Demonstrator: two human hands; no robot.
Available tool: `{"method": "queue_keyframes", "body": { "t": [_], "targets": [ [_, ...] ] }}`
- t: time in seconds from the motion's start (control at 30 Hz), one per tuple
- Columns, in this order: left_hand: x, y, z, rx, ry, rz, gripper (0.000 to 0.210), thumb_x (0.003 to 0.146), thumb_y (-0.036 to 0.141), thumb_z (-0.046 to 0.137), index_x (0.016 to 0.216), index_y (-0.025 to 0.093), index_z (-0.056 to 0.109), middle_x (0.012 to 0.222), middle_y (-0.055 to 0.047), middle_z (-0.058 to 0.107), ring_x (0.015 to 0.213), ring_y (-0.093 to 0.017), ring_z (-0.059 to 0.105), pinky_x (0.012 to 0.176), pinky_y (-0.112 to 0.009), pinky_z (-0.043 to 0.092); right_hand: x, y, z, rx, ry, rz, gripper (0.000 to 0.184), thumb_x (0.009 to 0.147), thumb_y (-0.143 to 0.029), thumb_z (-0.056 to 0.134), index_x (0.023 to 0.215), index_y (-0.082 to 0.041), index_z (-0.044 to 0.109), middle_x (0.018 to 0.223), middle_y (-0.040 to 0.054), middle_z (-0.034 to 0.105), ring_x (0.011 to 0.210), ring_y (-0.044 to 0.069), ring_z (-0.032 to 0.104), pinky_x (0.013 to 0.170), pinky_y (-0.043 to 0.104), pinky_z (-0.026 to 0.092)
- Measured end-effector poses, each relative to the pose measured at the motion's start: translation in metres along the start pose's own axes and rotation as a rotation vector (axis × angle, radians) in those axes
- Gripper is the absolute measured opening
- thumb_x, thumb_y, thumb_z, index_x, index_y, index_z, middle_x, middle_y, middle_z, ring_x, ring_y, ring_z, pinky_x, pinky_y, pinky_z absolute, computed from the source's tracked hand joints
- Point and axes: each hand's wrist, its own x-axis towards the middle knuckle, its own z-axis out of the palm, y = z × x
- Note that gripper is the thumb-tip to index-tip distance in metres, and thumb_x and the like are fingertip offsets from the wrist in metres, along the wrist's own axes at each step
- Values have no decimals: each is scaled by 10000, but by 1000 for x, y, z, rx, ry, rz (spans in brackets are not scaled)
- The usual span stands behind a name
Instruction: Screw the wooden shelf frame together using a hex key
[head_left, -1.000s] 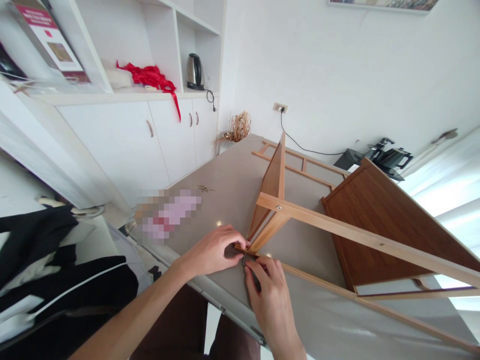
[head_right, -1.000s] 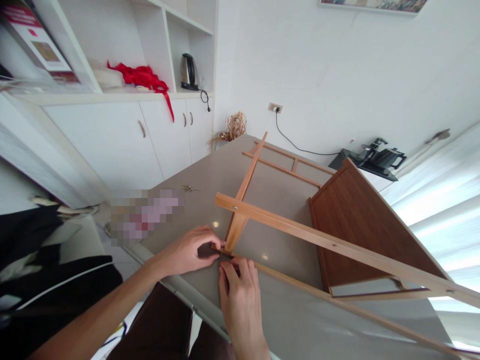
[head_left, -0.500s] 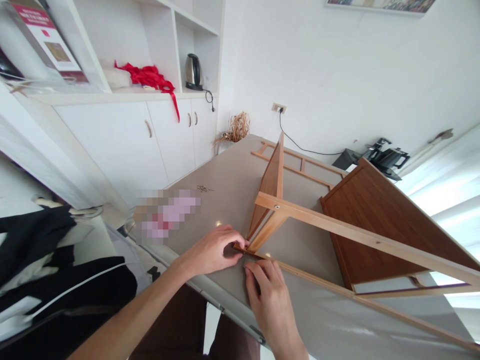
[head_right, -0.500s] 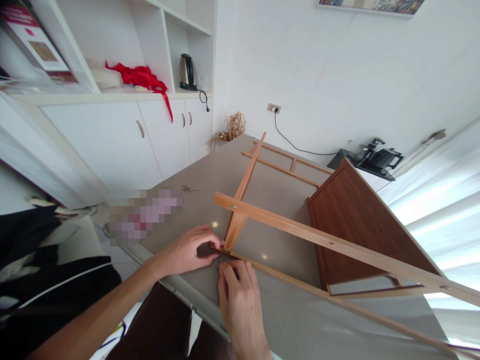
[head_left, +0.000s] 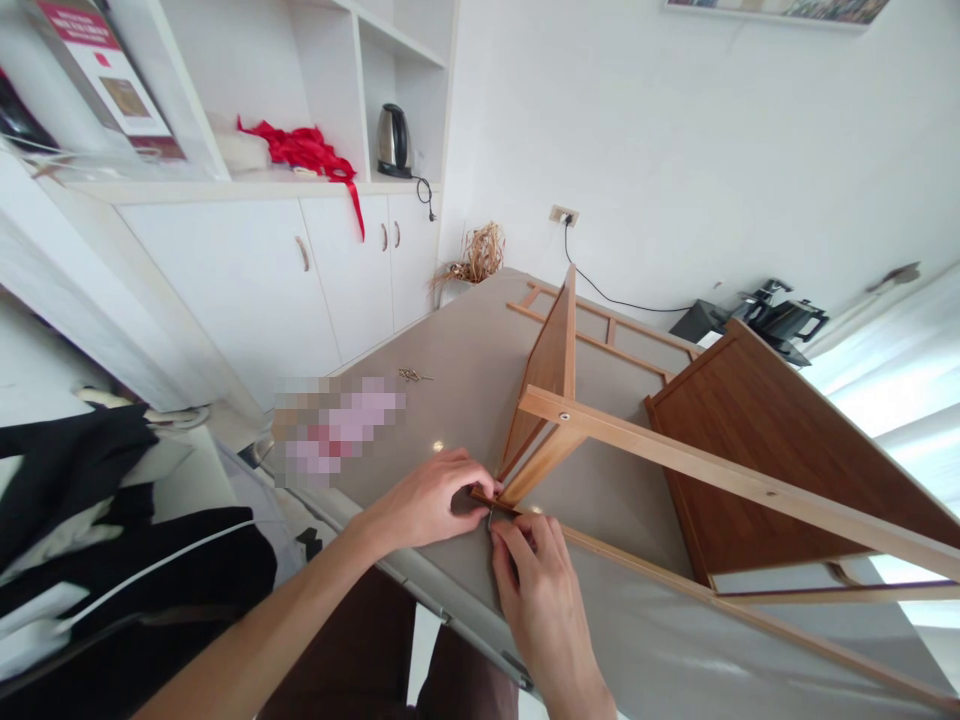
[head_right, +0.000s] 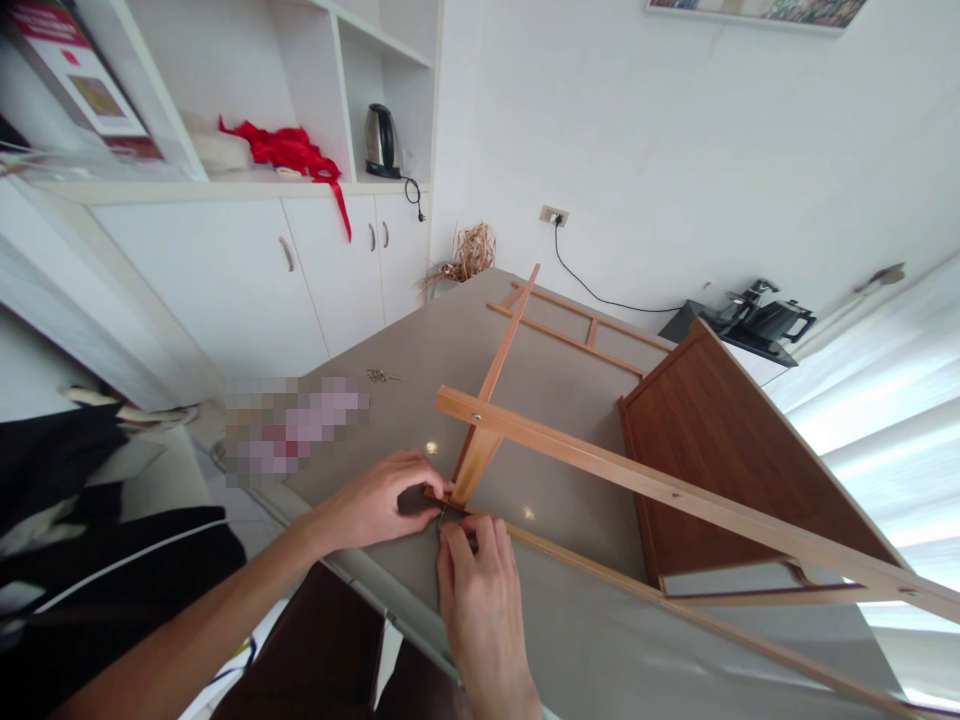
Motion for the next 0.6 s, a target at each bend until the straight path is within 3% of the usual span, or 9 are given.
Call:
{"method": "queue_keyframes", "body": {
  "t": [0.6],
  "targets": [
    [0,-2,-1,3,-6,11,227,809,80,673,953,244,611,1016,41,726,985,-152,608,881,-277,487,7,-8,-1,-153,-19,-44,185,979,-136,474,955,-220,636,916,73,568,805,206,528,695,354,502]
  ]
}}
